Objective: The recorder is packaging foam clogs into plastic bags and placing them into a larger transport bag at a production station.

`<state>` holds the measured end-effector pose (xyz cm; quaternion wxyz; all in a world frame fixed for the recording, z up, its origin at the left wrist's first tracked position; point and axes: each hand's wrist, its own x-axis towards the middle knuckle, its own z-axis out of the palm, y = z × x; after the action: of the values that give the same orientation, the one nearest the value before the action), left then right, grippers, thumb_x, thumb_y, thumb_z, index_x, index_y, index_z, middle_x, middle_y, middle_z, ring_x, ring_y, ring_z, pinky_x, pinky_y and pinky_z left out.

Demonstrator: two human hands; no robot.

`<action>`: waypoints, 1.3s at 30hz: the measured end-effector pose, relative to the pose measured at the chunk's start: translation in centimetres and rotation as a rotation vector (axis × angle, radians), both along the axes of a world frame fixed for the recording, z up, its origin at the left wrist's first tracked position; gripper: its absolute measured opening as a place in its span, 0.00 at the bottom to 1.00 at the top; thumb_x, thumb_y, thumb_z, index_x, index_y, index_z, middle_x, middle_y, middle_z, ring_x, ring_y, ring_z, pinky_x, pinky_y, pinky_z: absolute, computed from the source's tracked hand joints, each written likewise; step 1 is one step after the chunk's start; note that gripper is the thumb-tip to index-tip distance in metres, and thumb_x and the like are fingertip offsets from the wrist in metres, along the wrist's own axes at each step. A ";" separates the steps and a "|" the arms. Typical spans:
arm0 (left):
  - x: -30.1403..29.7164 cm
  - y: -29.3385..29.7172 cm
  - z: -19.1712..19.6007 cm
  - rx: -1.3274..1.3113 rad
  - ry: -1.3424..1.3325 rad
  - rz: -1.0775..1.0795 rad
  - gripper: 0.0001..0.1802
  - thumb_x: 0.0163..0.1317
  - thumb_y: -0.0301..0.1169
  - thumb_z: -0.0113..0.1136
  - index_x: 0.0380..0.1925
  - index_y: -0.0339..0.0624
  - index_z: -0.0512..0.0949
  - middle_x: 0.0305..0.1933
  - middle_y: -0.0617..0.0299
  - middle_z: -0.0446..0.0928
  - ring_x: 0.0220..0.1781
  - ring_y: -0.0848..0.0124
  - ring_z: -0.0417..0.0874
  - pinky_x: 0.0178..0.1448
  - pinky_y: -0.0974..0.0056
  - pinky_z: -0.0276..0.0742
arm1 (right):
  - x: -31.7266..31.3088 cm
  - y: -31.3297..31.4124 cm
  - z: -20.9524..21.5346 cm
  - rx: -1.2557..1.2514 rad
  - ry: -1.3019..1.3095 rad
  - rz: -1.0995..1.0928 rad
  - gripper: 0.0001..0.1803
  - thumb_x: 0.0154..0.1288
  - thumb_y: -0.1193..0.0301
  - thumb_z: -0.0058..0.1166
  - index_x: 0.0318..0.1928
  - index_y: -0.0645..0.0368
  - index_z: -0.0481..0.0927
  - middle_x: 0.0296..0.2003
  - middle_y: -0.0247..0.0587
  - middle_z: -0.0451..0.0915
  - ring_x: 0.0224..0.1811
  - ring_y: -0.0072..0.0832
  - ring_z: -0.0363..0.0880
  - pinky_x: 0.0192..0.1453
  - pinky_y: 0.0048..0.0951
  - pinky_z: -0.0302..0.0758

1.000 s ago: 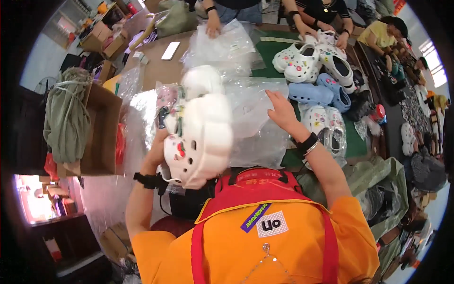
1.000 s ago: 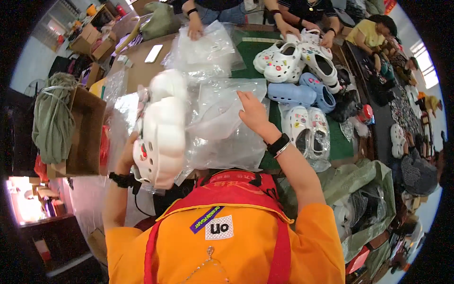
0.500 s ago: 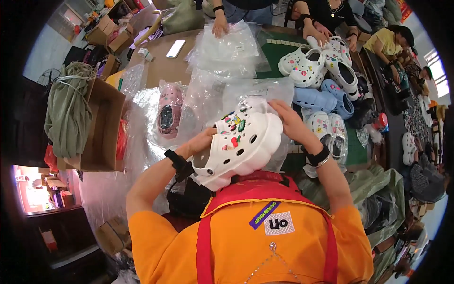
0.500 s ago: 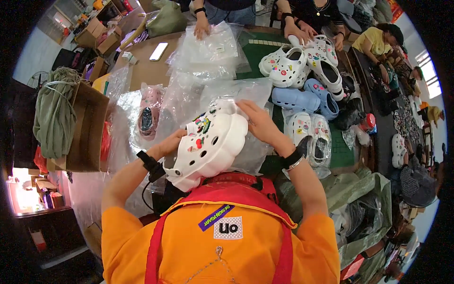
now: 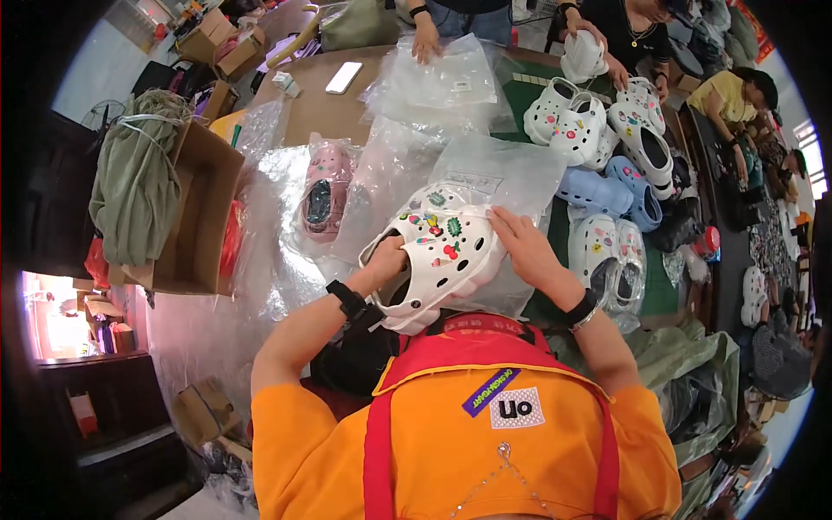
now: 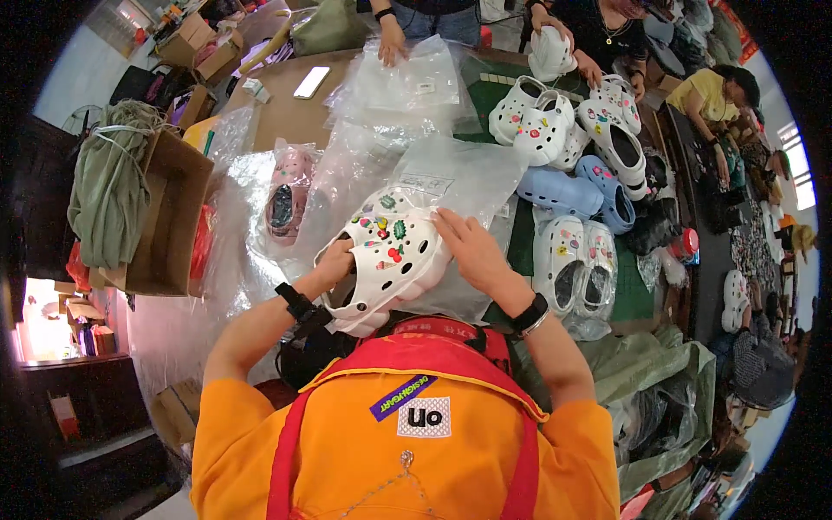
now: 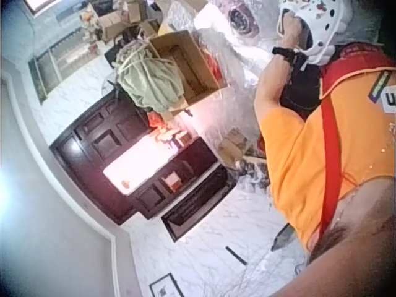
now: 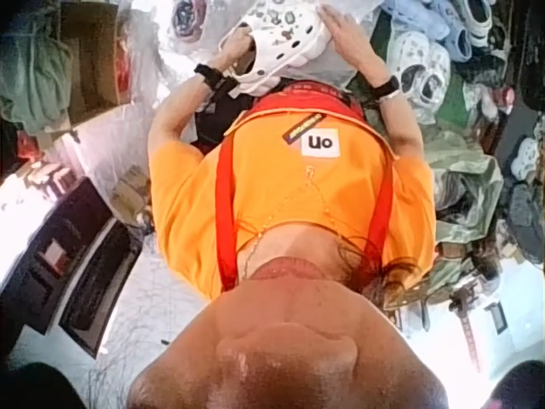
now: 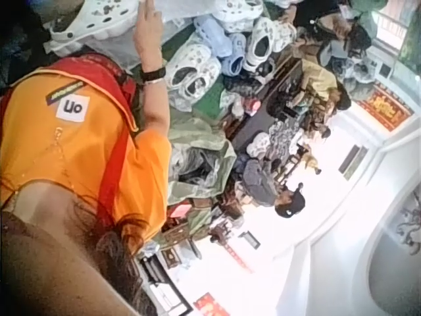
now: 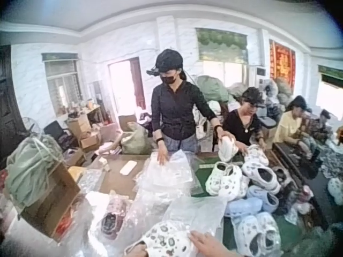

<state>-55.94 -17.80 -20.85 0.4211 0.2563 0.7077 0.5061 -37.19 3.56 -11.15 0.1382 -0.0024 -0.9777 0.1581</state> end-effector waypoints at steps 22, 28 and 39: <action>3.7 6.4 -3.2 -0.273 -0.173 0.084 0.15 0.50 0.33 0.50 0.31 0.31 0.74 0.27 0.47 0.75 0.29 0.55 0.76 0.36 0.59 0.71 | 3.0 -1.9 -13.7 -0.501 0.019 -0.440 0.14 0.44 0.82 0.46 0.36 0.60 0.71 0.38 0.48 0.66 0.41 0.46 0.67 0.46 0.39 0.67; -1.7 2.1 -3.8 -0.310 0.407 0.204 0.20 0.49 0.27 0.51 0.46 0.36 0.71 0.42 0.48 0.74 0.44 0.64 0.75 0.46 0.65 0.69 | 5.4 -1.2 -18.1 -0.509 -0.055 -0.617 0.20 0.44 0.80 0.46 0.43 0.61 0.67 0.38 0.50 0.66 0.40 0.42 0.68 0.44 0.36 0.67; -3.8 4.9 -10.5 -0.238 -0.037 0.339 0.29 0.45 0.26 0.50 0.53 0.36 0.63 0.44 0.41 0.72 0.47 0.54 0.73 0.49 0.59 0.67 | 4.7 -0.3 -21.3 -1.099 -0.369 -0.754 0.31 0.51 0.73 0.50 0.56 0.58 0.54 0.38 0.46 0.73 0.30 0.30 0.75 0.28 0.29 0.71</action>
<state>-59.76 -12.94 -31.33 0.3703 0.0728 0.7875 0.4872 -32.45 3.23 -32.41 -0.0064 -0.4389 -0.6955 0.5689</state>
